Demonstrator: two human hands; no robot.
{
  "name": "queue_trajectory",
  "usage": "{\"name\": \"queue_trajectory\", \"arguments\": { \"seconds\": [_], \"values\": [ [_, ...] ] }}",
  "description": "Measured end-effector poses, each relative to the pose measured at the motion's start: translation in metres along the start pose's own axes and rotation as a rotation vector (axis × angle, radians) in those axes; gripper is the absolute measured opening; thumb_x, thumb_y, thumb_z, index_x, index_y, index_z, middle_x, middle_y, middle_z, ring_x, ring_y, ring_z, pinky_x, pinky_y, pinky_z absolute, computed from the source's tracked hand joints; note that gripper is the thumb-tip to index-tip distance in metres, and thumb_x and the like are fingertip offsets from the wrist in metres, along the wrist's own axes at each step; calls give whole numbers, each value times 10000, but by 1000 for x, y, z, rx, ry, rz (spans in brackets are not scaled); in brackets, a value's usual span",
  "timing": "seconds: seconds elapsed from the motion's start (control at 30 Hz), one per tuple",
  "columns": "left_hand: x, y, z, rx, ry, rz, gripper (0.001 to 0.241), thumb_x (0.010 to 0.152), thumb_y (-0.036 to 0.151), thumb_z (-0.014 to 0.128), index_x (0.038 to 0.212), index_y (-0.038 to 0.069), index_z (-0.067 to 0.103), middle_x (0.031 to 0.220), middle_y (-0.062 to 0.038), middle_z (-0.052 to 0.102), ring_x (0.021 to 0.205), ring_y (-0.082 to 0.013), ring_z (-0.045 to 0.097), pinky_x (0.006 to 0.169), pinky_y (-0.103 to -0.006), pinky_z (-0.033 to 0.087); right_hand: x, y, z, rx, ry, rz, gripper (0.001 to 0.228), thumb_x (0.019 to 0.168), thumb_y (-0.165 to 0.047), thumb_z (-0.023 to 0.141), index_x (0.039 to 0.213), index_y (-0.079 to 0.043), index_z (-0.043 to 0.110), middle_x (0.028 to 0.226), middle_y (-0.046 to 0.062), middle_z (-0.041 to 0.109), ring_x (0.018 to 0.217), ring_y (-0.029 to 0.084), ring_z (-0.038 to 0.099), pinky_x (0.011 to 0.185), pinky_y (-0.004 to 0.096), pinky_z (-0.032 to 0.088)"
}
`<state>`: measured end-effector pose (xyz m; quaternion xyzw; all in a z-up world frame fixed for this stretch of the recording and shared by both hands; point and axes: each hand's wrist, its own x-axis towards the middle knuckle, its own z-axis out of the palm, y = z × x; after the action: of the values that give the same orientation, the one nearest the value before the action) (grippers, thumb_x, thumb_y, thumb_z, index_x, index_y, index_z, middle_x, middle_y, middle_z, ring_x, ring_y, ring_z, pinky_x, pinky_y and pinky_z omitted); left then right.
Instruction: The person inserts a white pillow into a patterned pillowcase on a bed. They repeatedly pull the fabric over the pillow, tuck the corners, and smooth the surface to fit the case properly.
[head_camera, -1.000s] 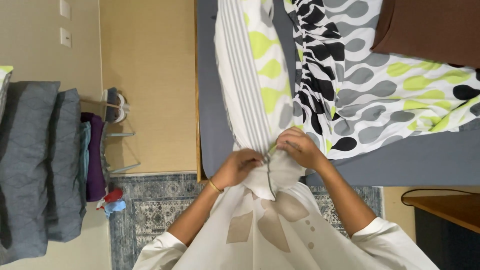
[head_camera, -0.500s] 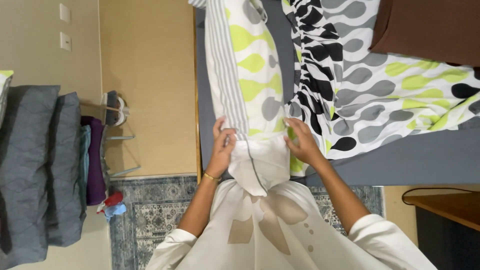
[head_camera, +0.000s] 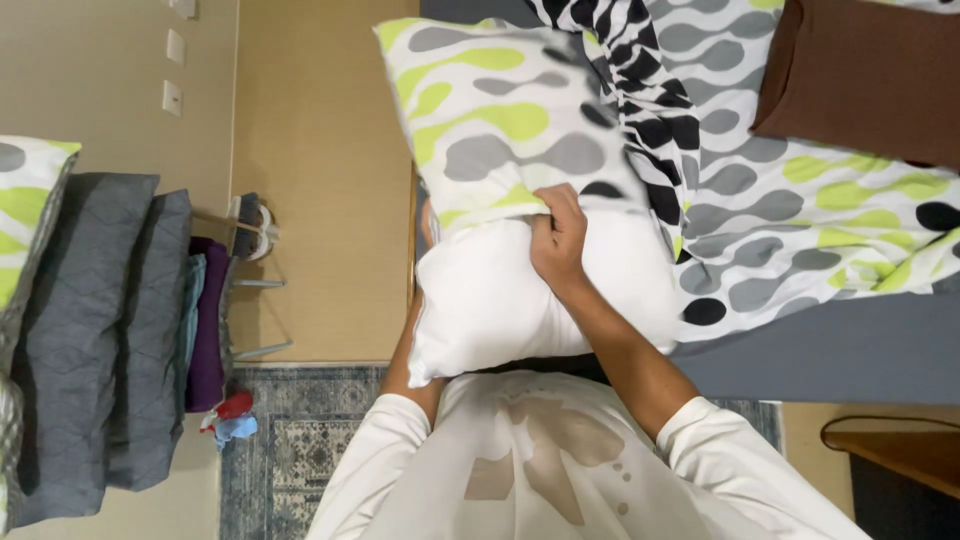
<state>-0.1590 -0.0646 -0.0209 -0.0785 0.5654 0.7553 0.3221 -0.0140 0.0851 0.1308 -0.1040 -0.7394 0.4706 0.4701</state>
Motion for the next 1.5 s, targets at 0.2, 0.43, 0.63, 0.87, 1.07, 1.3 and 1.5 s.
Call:
{"name": "queue_trajectory", "arguments": {
  "seconds": [0.2, 0.43, 0.63, 0.87, 1.07, 1.3, 1.5],
  "values": [
    [23, 6, 17, 53, -95, -115, 742, 955, 486, 732, 1560, 158, 453, 1615, -182, 392, 1485, -372, 388, 1209, -511, 368, -38, 141, 28, -440, -219, -27, 254, 889, 22, 600, 1119, -34, 691, 991, 196, 669, 972, 430, 625, 928, 527, 432],
    [39, -78, 3, 1334, -352, 564, 768, 840, 496, 784, 1509, 216, 532, 1487, -51, 577, 1417, -255, 497, 1202, -436, 391, -99, 209, -14, -887, -669, 197, 235, 970, -184, 598, 1176, -281, 657, 948, -7, 656, 985, 268, 652, 905, 445, 439],
    [68, -88, 28, 1633, -187, 648, 533, 976, 534, 631, 1461, 333, 536, 1415, 33, 549, 1368, -224, 511, 1061, -463, 467, -72, 198, -84, -1039, -455, -36, 356, 886, -191, 767, 1232, -207, 686, 1186, 92, 646, 1219, 345, 566, 1004, 520, 418],
    [87, -85, 8, 1596, -200, 661, 201, 1065, 339, 554, 1197, 309, 703, 1109, 71, 744, 1122, -157, 692, 1031, -382, 491, -79, 178, -112, -757, -512, 84, 163, 933, -98, 672, 1073, -131, 750, 975, 109, 725, 1018, 320, 683, 977, 438, 475],
    [51, -84, -20, 1546, -250, 464, 238, 1075, 312, 497, 1247, 375, 649, 1131, 91, 738, 1160, -164, 672, 1043, -403, 477, -75, 160, -128, -835, -703, -10, 134, 976, -295, 692, 1077, -224, 744, 898, 1, 722, 939, 215, 691, 928, 388, 468],
    [-34, -40, 19, 1465, -532, 531, 229, 1061, 292, 549, 1229, 296, 705, 1206, 49, 742, 1205, -204, 662, 1060, -431, 461, -113, 235, -180, -837, -564, 177, 83, 1013, -197, 666, 1044, -185, 743, 916, 15, 721, 943, 236, 695, 1003, 414, 457],
    [-16, -69, -26, 1408, -313, 370, 253, 1077, 233, 507, 1271, 247, 670, 1245, -9, 716, 1209, -250, 649, 1059, -485, 458, -65, 96, -154, -570, -911, 253, 121, 953, -233, 678, 1004, -149, 749, 947, 81, 777, 965, 315, 722, 950, 477, 474]
  ]
}}
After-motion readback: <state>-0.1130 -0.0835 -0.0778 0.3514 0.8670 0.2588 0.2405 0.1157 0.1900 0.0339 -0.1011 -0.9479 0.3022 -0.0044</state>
